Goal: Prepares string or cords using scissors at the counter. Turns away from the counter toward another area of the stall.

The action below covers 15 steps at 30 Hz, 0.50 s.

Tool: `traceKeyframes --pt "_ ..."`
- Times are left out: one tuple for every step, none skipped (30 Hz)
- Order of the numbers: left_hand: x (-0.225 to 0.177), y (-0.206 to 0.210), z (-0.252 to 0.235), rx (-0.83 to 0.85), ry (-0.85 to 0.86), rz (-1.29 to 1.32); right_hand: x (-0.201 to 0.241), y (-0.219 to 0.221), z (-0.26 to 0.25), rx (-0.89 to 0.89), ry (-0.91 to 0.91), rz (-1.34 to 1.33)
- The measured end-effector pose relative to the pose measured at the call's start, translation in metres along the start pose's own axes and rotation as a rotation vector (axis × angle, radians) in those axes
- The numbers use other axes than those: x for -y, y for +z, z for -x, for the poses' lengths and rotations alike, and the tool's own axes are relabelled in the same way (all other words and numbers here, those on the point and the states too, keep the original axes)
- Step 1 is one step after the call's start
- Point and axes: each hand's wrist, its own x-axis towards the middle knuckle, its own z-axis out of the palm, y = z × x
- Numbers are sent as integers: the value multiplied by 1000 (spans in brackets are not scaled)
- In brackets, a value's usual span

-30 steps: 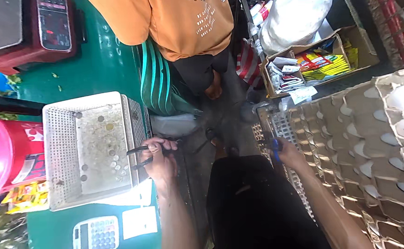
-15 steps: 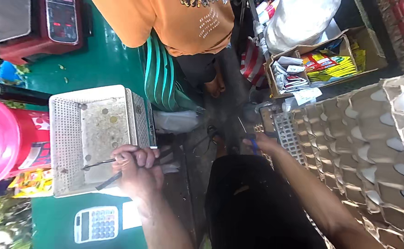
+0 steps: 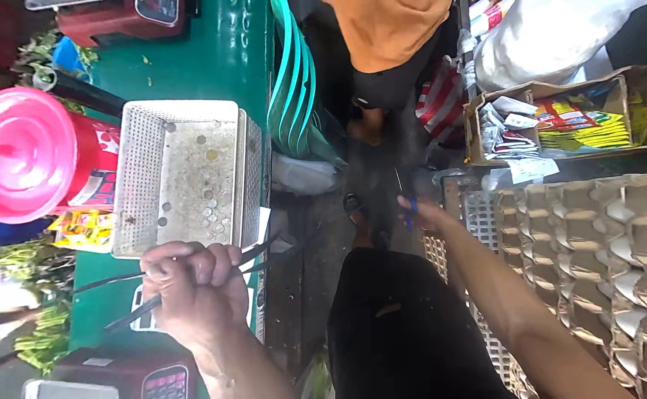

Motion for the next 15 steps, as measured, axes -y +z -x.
traceKeyframes --pt "-1 -2 1 -9 2 -8 1 1 -2 3 -11 8" --pt "-1 -2 2 -15 1 -14 2 2 -3 7 -22 17" --pt "-1 -3 3 -16 -3 -22 3 4 -4 11 -28 26" --pt "-1 -3 5 -17 -6 -24 4 5 -5 12 -28 40" --pt "0 -3 5 -14 -6 -24 6 6 -7 14 -24 58" --pt "-1 -3 7 -12 -8 -25 8 7 -8 17 -19 77" --pt "-2 -3 8 -9 -8 -24 9 8 -10 20 -13 93" --pt "-4 -3 9 -5 -6 -25 11 10 -11 25 -10 106" --pt "-5 -3 11 -1 -7 -26 11 12 -13 28 -6 114" --pt "-6 -4 12 2 -10 -28 12 13 -15 30 -3 123" --pt "-7 -5 13 3 -13 -30 13 15 -17 33 -6 132" --pt "-8 -6 15 3 -16 -35 14 18 -19 34 -13 145" --pt "-9 -7 17 2 -22 -38 13 20 -21 29 -24 158" --pt "-10 -9 19 1 -27 -36 12 21 -22 19 -42 178" --pt "-10 -11 21 2 -29 -34 12 21 -24 19 -64 202"
